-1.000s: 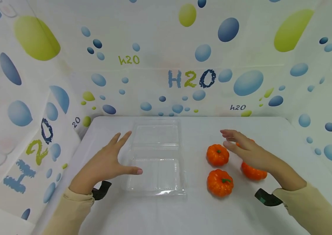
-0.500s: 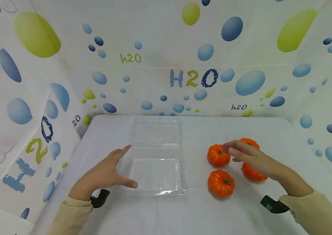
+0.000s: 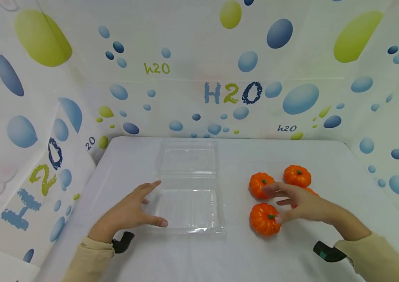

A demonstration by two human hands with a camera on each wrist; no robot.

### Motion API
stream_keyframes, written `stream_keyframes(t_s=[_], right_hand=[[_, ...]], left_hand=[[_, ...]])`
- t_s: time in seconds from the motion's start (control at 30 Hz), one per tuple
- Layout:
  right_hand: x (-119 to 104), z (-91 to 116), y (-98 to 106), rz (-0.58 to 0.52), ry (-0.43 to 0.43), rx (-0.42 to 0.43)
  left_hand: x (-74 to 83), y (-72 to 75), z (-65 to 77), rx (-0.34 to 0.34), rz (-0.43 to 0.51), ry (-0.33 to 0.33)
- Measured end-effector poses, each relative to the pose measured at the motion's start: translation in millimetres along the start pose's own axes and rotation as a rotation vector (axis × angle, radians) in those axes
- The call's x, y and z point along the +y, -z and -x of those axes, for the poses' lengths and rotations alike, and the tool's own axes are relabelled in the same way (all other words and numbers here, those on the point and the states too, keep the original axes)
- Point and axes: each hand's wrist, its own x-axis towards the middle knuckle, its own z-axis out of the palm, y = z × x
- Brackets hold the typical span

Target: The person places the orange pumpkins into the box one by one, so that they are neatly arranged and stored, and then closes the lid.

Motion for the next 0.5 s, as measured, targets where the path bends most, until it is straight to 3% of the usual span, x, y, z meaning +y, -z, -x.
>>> stream_keyframes(t_s=[0.2, 0.5], right_hand=[[14.3, -1.4, -5.9, -0.021, -0.038, -0.038], [18.1, -1.5, -10.0, 0.023, -0.085, -0.052]], left_hand=[[-5.9, -5.6, -1.4, 0.025, 0.046, 0.014], [-14.8, -14.6, -2.7, 0.005, 0.16, 0.046]])
